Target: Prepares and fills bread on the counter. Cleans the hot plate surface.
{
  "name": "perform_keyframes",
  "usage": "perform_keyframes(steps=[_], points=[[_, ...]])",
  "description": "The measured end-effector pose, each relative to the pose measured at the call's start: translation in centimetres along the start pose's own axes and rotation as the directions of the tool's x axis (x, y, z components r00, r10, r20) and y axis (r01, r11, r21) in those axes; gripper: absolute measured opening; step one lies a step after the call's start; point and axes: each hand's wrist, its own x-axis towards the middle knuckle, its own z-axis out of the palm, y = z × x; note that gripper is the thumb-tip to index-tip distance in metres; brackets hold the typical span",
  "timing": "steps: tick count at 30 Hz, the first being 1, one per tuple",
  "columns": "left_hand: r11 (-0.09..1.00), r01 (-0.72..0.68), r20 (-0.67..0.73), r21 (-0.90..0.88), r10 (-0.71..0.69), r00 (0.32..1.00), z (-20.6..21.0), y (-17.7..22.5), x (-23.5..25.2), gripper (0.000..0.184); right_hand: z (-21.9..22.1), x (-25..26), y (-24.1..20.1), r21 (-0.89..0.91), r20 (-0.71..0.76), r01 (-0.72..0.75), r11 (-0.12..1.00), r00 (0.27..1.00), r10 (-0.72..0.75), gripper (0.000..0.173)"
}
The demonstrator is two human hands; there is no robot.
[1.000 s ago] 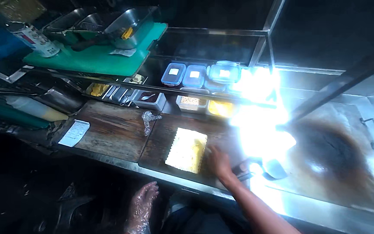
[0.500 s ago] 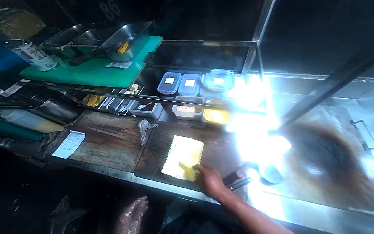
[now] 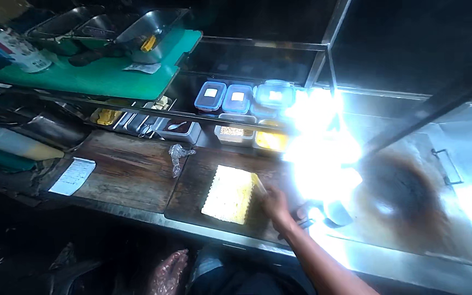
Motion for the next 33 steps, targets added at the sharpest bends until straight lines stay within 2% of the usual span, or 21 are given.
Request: perform_keyframes(steps=[2,4,5,6,8,10,12,14,15,17,19,21,22,23,25,26,28,30,32,33], points=[[1.000,-0.021,0.032,-0.009,0.021,0.999,-0.1,-0.2,0.6,0.030,0.1,-0.8,-0.3,-0.375,-0.017,0.170,0.911,0.982,-0.190,0.041],[1.000,-0.012,0.060,-0.018,0.013,0.998,-0.4,-0.6,1.8,0.030,1.4,-0.2,0.3,-0.700,0.043,0.281,0.656,0.934,-0.354,0.049],[1.000,-0.030,0.074,0.005,0.029,0.997,-0.9,-0.6,2.3,0.030,1.8,-0.1,1.0,-0.796,0.071,0.295,0.528,0.913,-0.402,0.051],[0.997,-0.073,0.084,0.027,0.070,0.994,-1.8,-0.3,3.0,0.031,1.8,-0.5,1.5,-0.847,0.082,0.281,0.451,0.908,-0.412,0.051],[0.985,-0.173,0.080,0.004,0.172,0.982,-4.2,1.0,4.4,0.032,0.7,-2.4,2.0,-0.890,0.071,0.214,0.404,0.937,-0.341,0.055],[0.978,-0.181,0.033,-0.104,0.186,0.982,-5.7,2.2,5.5,0.033,-0.3,-3.4,1.4,-0.890,0.025,0.172,0.422,0.943,-0.331,0.054],[0.975,-0.171,0.015,-0.141,0.175,0.984,-6.4,2.4,7.0,0.033,0.7,-2.6,1.4,-0.843,0.010,0.245,0.478,0.897,-0.442,0.048],[0.975,-0.195,0.058,-0.105,0.202,0.978,-6.4,2.5,8.6,0.032,2.3,-0.9,1.9,-0.845,0.056,0.309,0.436,0.862,-0.503,0.048],[0.972,-0.223,0.085,-0.079,0.229,0.970,-6.5,2.9,9.1,0.032,2.7,-0.9,2.2,-0.869,0.058,0.280,0.408,0.876,-0.478,0.050],[0.958,-0.275,0.118,-0.083,0.284,0.952,-7.2,4.1,9.9,0.031,2.5,-3.0,2.0,-0.890,-0.005,0.173,0.422,0.922,-0.387,0.053],[0.955,-0.267,0.102,-0.132,0.281,0.954,-7.5,5.4,10.6,0.030,1.8,-4.8,0.4,-0.810,-0.059,0.134,0.570,0.950,-0.306,0.045],[0.958,-0.260,0.117,-0.123,0.274,0.954,-7.2,5.4,11.5,0.029,2.1,-4.3,-1.3,-0.530,0.000,0.154,0.834,0.983,-0.182,0.036],[0.958,-0.272,0.159,-0.096,0.284,0.946,-6.8,5.3,12.0,0.030,2.7,-3.1,-1.6,-0.346,0.027,0.153,0.926,0.988,-0.153,0.033],[0.953,-0.299,0.209,-0.053,0.304,0.930,-6.6,5.3,12.4,0.031,3.2,-1.8,-1.7,-0.208,0.037,0.114,0.971,0.993,-0.109,0.033],[0.928,-0.374,0.297,0.003,0.356,0.886,-6.7,6.0,12.8,0.031,2.6,-0.7,-1.1,-0.141,-0.017,-0.032,0.990,0.999,0.030,0.034],[0.917,-0.398,0.320,0.007,0.375,0.870,-7.2,6.6,12.9,0.031,1.9,-1.0,-0.4,-0.145,-0.091,-0.090,0.985,0.993,0.077,0.033],[0.911,-0.410,0.304,-0.040,0.402,0.864,-7.7,7.6,13.6,0.031,0.3,-2.1,-0.2,-0.174,-0.212,-0.115,0.978,0.974,0.077,0.031],[0.919,-0.385,0.283,-0.084,0.393,0.875,-7.7,7.5,14.2,0.030,0.5,-2.9,-1.5,-0.229,-0.255,-0.023,0.973,0.966,-0.037,0.030],[0.917,-0.394,0.321,-0.056,0.390,0.863,-7.0,7.2,14.8,0.028,1.4,-1.3,-4.1,-0.451,-0.214,0.063,0.890,0.961,-0.177,0.033],[0.907,-0.421,0.358,-0.032,0.403,0.842,-6.7,7.3,14.9,0.028,1.6,0.4,-5.5,-0.597,-0.151,0.060,0.800,0.971,-0.185,0.033]])
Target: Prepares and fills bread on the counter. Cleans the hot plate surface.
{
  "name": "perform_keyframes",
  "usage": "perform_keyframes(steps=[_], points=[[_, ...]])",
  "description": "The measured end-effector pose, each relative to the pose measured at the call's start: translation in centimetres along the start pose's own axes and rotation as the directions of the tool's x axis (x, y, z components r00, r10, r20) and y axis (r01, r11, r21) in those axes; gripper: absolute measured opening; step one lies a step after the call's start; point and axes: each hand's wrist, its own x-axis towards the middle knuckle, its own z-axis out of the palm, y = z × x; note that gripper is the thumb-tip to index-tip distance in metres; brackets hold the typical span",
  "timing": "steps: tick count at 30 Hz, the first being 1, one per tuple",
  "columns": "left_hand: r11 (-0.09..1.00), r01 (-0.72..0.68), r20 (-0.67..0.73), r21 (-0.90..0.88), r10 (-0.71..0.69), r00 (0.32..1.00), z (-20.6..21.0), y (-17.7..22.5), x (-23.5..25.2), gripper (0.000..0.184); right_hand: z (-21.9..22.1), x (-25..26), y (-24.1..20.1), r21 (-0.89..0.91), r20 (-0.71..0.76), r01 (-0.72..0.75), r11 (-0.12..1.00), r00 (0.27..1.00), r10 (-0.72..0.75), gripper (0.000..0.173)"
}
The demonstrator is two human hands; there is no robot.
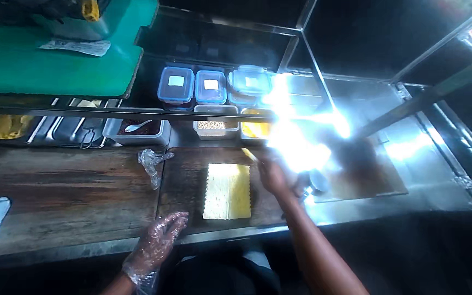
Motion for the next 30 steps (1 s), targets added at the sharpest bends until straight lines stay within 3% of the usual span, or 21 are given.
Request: perform_keyframes(steps=[2,4,6,10,12,14,17,19,21,23,25,28,30], points=[[0.996,-0.048,0.067,0.077,0.043,0.997,0.1,0.6,0.5,0.029,-0.9,2.7,-1.8,-0.252,0.192,0.077,0.965,0.981,-0.029,0.033],[0.993,-0.078,0.063,0.083,0.073,0.995,-0.2,1.2,1.1,0.029,-2.2,2.1,-3.3,-0.248,0.278,0.151,0.957,0.957,-0.079,0.032],[0.998,-0.061,0.006,-0.023,0.061,0.998,-0.3,1.2,1.7,0.028,-1.6,-1.2,-3.3,-0.222,0.166,0.157,0.962,0.979,-0.121,0.031],[0.991,-0.055,-0.031,-0.120,0.052,0.998,0.0,0.6,2.4,0.026,7.9,-11.7,2.0,-0.301,-0.105,0.159,0.940,0.975,-0.198,0.043],[0.990,-0.050,-0.027,-0.131,0.047,0.999,0.0,0.7,2.8,0.027,9.8,-15.8,2.4,-0.137,-0.149,0.176,0.975,0.969,-0.196,0.036],[0.991,-0.013,-0.019,-0.134,0.011,1.000,0.3,1.0,3.2,0.028,8.6,-15.3,1.2,0.241,-0.031,0.084,0.967,0.996,-0.079,0.035],[0.994,-0.065,-0.009,-0.083,0.064,0.998,1.3,1.8,5.4,0.027,7.6,-9.6,0.6,0.685,0.118,-0.227,0.693,0.972,0.203,0.033],[0.984,-0.170,-0.026,0.060,0.171,0.985,1.7,3.3,7.9,0.027,7.7,-9.7,1.4,0.710,0.182,-0.372,0.598,0.917,0.355,0.031],[0.950,-0.234,-0.008,0.207,0.241,0.970,1.6,5.4,11.0,0.029,8.5,-14.1,2.0,0.647,0.134,-0.402,0.648,0.897,0.422,0.031],[0.903,-0.276,0.061,0.330,0.271,0.961,2.2,6.2,14.6,0.035,9.8,-19.0,1.7,0.691,0.052,-0.326,0.645,0.913,0.405,0.031],[0.864,-0.306,0.184,0.400,0.252,0.950,3.0,6.9,17.9,0.039,11.7,-21.2,-0.3,0.838,0.078,-0.229,0.494,0.948,0.308,0.031],[0.907,-0.311,0.296,0.285,0.225,0.928,3.6,6.0,19.9,0.031,14.3,-18.9,-2.3,0.955,0.122,-0.195,0.222,0.945,0.305,0.034],[0.943,-0.235,0.254,0.233,0.174,0.951,3.0,4.7,17.3,0.033,13.5,-15.2,-2.7,0.969,0.038,-0.139,0.202,0.900,0.435,0.039]])
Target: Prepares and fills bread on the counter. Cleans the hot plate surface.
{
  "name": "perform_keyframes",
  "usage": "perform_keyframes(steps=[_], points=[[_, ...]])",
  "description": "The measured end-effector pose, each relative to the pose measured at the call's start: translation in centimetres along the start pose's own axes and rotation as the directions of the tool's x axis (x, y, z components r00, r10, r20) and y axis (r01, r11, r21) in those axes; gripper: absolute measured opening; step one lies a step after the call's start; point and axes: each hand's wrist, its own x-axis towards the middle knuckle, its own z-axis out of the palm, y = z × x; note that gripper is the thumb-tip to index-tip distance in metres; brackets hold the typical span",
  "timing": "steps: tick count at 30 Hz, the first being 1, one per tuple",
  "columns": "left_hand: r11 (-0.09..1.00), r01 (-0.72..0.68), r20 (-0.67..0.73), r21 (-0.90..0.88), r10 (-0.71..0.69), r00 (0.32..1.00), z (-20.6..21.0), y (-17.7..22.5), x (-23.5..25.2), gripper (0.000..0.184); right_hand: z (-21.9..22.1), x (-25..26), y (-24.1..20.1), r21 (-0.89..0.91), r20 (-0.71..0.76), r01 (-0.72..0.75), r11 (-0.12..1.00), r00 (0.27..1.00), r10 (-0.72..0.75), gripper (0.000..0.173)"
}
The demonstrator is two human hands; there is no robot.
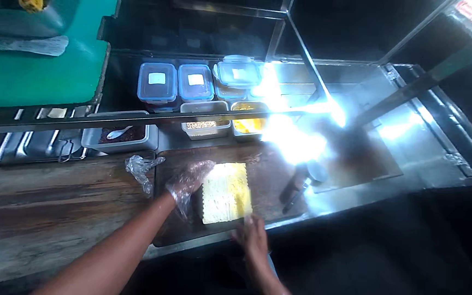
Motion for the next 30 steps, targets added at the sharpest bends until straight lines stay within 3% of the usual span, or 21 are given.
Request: perform_keyframes(steps=[1,3,5,7,9,11,13,15,16,18,21,23,25,27,28,30], points=[[0.998,0.047,-0.069,-0.031,-0.049,0.996,0.8,-0.2,-2.6,0.036,0.5,2.1,-1.4,-0.048,-0.053,0.047,0.998,0.997,-0.049,0.038],[0.973,0.164,-0.155,-0.161,-0.189,0.970,3.0,0.5,-9.1,0.048,0.2,6.8,-4.8,-0.331,-0.072,0.188,0.925,0.972,-0.223,0.037],[0.919,0.204,-0.069,-0.338,-0.241,0.968,5.2,2.3,-15.9,0.050,-1.2,10.1,-7.9,-0.614,0.025,0.321,0.721,0.921,-0.388,0.038],[0.890,0.194,-0.024,-0.414,-0.223,0.974,6.1,2.9,-19.2,0.044,-1.2,11.0,-9.8,-0.753,0.152,0.416,0.510,0.864,-0.481,0.035],[0.887,0.126,-0.202,-0.445,-0.237,0.950,5.8,2.4,-18.3,0.042,0.1,10.5,-9.9,-0.839,0.331,0.463,0.287,0.852,-0.406,0.034],[0.869,0.114,-0.350,-0.481,-0.309,0.884,4.4,1.4,-15.0,0.045,2.7,10.1,-8.6,-0.888,0.401,0.444,0.116,0.873,-0.277,0.035],[0.843,0.153,-0.348,-0.515,-0.369,0.862,3.4,0.4,-11.8,0.049,5.2,9.0,-6.6,-0.911,0.410,0.409,-0.045,0.895,-0.176,0.039],[0.789,0.195,-0.265,-0.583,-0.412,0.872,3.4,-0.4,-10.0,0.049,5.4,4.8,-4.0,-0.867,0.483,0.469,-0.168,0.874,-0.053,0.043],[0.764,0.202,-0.240,-0.612,-0.423,0.874,3.8,-0.7,-9.6,0.048,4.7,2.2,-2.9,-0.830,0.539,0.529,-0.176,0.842,-0.015,0.041],[0.731,0.177,-0.234,-0.659,-0.422,0.876,4.5,-0.5,-9.9,0.049,3.6,-0.8,-2.6,-0.813,0.574,0.577,-0.077,0.817,0.052,0.038],[0.661,0.138,-0.252,-0.737,-0.458,0.853,5.7,-0.7,-10.9,0.050,4.9,3.2,-4.7,-0.837,0.506,0.523,0.160,0.852,-0.137,0.036],[0.605,0.123,-0.238,-0.787,-0.480,0.844,6.1,-0.4,-11.5,0.049,6.3,6.2,-5.4,-0.878,0.469,0.477,0.040,0.874,-0.126,0.039],[0.538,0.116,-0.206,-0.835,-0.502,0.840,6.1,-0.5,-11.7,0.049,6.3,4.7,-5.1,-0.831,0.537,0.541,-0.126,0.841,0.066,0.043],[0.436,0.124,-0.164,-0.891,-0.566,0.808,6.0,-0.4,-12.4,0.047,4.6,2.8,-6.2,-0.779,0.589,0.617,-0.109,0.781,0.205,0.040],[0.365,0.125,-0.139,-0.922,-0.617,0.774,6.0,0.1,-13.3,0.047,3.6,3.1,-8.1,-0.793,0.583,0.605,-0.074,0.788,0.196,0.039],[0.196,0.094,-0.080,-0.976,-0.726,0.683,6.1,1.3,-15.1,0.045,2.5,7.3,-13.9,-0.828,0.559,0.559,-0.042,0.829,0.025,0.035]])
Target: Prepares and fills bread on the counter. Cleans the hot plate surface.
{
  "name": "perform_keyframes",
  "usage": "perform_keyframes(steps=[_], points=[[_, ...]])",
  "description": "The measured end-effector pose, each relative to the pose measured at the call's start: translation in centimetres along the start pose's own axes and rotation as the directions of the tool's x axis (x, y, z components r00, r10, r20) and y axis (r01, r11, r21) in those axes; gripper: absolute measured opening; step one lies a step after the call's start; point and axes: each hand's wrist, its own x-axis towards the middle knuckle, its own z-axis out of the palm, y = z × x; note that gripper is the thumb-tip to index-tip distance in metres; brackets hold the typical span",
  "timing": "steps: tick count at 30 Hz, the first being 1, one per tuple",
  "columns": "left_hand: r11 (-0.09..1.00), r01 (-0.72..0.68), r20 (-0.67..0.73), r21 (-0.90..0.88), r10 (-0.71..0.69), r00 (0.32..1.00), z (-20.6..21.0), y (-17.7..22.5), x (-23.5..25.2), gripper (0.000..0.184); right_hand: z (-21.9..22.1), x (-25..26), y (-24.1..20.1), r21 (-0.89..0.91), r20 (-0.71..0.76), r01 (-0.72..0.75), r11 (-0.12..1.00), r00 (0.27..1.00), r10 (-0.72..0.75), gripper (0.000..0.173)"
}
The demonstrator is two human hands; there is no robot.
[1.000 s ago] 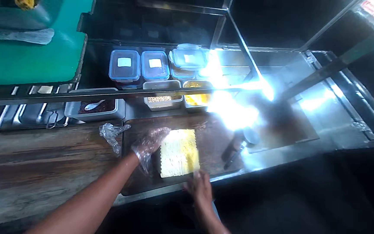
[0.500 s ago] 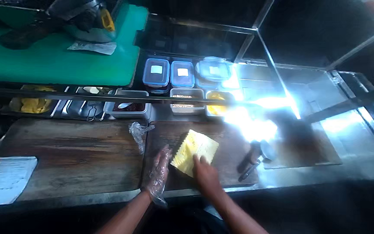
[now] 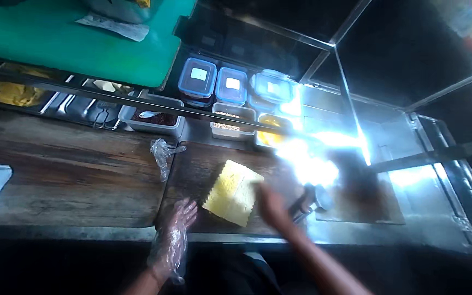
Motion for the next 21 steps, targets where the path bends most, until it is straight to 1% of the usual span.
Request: perform_keyframes(steps=[1,2,3,4,5,6,9,12,13,15,17,19,20,21], points=[[0.997,0.051,-0.047,-0.066,-0.054,0.997,-0.2,-0.3,-1.2,0.045,-3.2,2.0,1.5,-0.014,-0.103,-0.022,1.000,0.994,0.021,0.033],[0.989,0.097,-0.082,-0.115,-0.106,0.991,-0.2,-0.8,-2.2,0.045,-6.3,4.4,2.4,-0.063,-0.146,-0.064,0.996,0.988,0.054,0.035],[0.979,0.129,-0.101,-0.156,-0.146,0.984,0.1,-1.3,-3.0,0.045,-9.0,7.7,3.2,-0.131,-0.138,-0.107,0.986,0.987,0.088,0.038],[0.969,0.151,-0.115,-0.196,-0.175,0.978,0.6,-1.8,-3.7,0.045,-10.7,11.0,4.4,-0.225,-0.114,-0.121,0.967,0.989,0.097,0.039],[0.960,0.163,-0.127,-0.226,-0.195,0.972,1.2,-2.1,-4.2,0.046,-11.4,13.8,5.7,-0.273,-0.101,-0.081,0.959,0.993,0.055,0.040],[0.953,0.168,-0.144,-0.252,-0.209,0.967,1.8,-2.1,-4.7,0.046,-11.5,15.7,6.6,-0.259,-0.097,-0.018,0.966,0.995,-0.007,0.039],[0.945,0.122,-0.169,-0.303,-0.179,0.969,2.7,-1.7,-5.4,0.047,-10.4,18.8,7.4,-0.143,-0.074,0.125,0.982,0.988,-0.137,0.036],[0.949,0.073,-0.205,-0.306,-0.140,0.969,1.8,-1.5,-6.3,0.048,-10.1,19.2,7.6,-0.168,0.024,0.239,0.956,0.971,-0.238,0.033],[0.951,0.062,-0.219,-0.303,-0.133,0.967,1.4,-1.5,-6.4,0.048,-10.3,19.1,8.2,-0.147,0.015,0.247,0.958,0.969,-0.248,0.032],[0.952,0.066,-0.229,-0.299,-0.138,0.964,0.4,-2.1,-6.8,0.048,-10.5,18.3,8.6,-0.114,-0.036,0.151,0.982,0.987,-0.156,0.036],[0.948,0.085,-0.213,-0.306,-0.155,0.965,0.3,-2.6,-6.8,0.047,-10.7,18.2,8.6,-0.131,-0.045,0.119,0.984,0.991,-0.125,0.034],[0.948,0.078,-0.173,-0.308,-0.137,0.975,1.0,-2.5,-6.5,0.047,-13.2,16.6,5.3,-0.073,0.056,0.070,0.995,0.996,-0.066,0.026],[0.948,0.074,-0.157,-0.309,-0.128,0.979,1.5,-2.5,-6.3,0.048,-13.9,15.5,4.0,-0.001,0.032,0.056,0.998,0.998,-0.056,0.023],[0.949,0.075,-0.152,-0.308,-0.127,0.980,2.1,-2.6,-6.1,0.049,-14.2,14.6,3.3,0.083,0.001,0.042,0.996,0.999,-0.042,0.025]])
